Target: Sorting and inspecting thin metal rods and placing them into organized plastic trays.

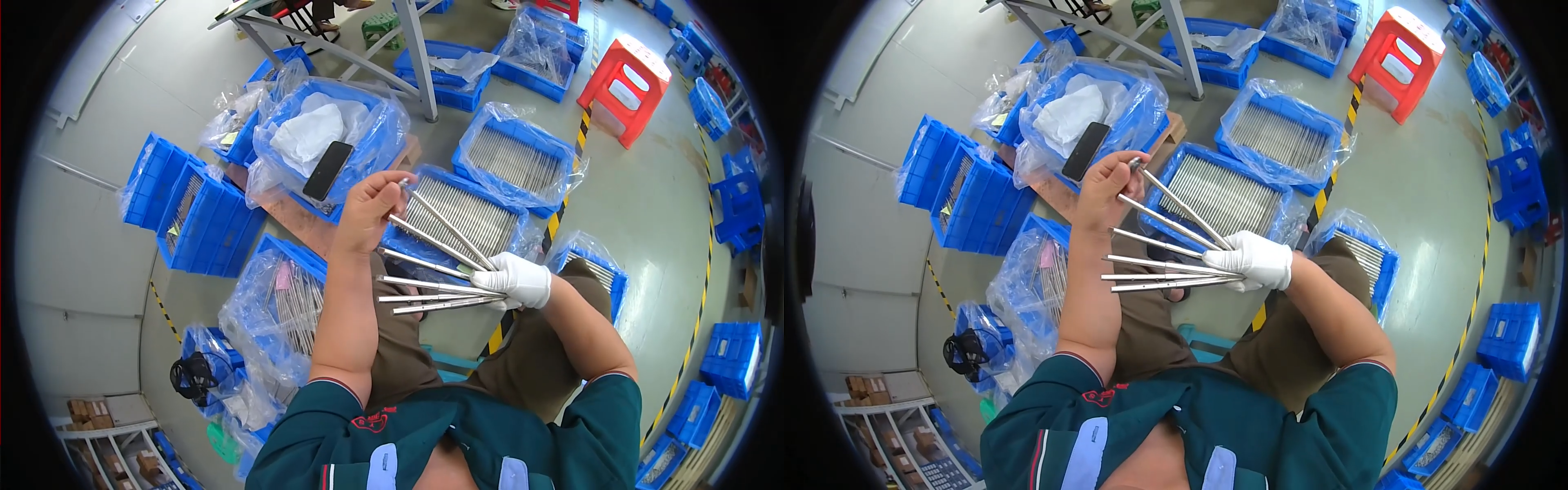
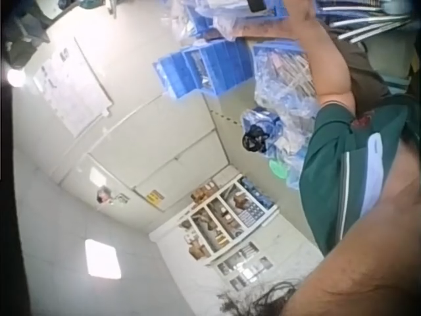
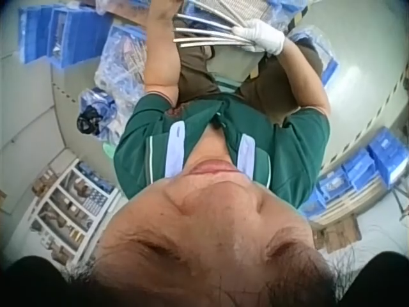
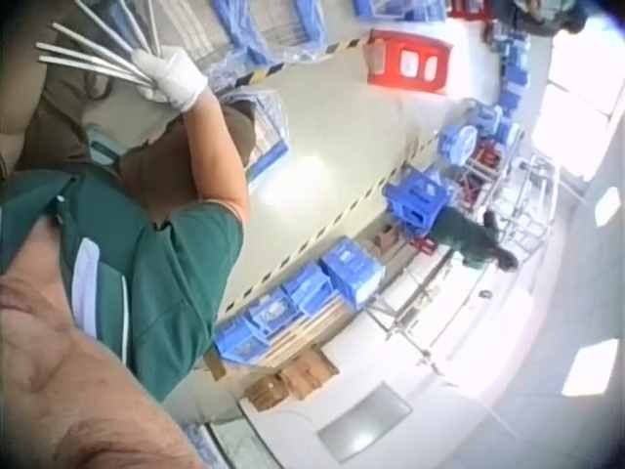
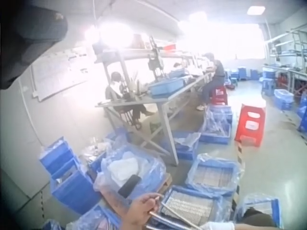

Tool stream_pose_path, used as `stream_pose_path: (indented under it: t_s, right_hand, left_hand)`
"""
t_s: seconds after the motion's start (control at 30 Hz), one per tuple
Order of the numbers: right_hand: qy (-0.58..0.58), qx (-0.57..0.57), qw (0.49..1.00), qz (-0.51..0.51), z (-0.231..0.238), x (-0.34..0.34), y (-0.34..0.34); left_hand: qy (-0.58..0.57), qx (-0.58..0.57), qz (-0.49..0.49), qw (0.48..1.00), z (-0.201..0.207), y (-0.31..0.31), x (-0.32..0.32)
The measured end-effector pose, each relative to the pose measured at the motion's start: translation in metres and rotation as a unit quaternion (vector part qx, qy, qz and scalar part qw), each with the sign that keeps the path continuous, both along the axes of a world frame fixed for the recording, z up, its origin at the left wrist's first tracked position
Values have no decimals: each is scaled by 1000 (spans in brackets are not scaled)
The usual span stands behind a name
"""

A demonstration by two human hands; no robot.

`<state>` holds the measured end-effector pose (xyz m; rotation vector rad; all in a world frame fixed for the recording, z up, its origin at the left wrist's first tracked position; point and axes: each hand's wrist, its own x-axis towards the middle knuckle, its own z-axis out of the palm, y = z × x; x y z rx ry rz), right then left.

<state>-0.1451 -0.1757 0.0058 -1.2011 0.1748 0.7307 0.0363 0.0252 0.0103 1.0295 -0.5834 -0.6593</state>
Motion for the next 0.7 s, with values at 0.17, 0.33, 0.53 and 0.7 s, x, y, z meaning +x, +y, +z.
stream_pose_path:
  t_s: [0.17,0.33,0.53,0.7]
  right_hand:
    - [-6,-12,1000,-3,1,-1,1]
    - [17,65,998,4,1,-2,3]
    - [10,49,999,-2,-6,-7,10]
    - [43,110,992,35,-28,-10,12]
  left_hand:
    - [8,26,-48,998,3,-3,-5]
    - [-17,188,-153,970,9,-16,-22]
    - [-22,175,-98,979,6,-7,-23]
    - [40,-61,96,993,10,22,22]
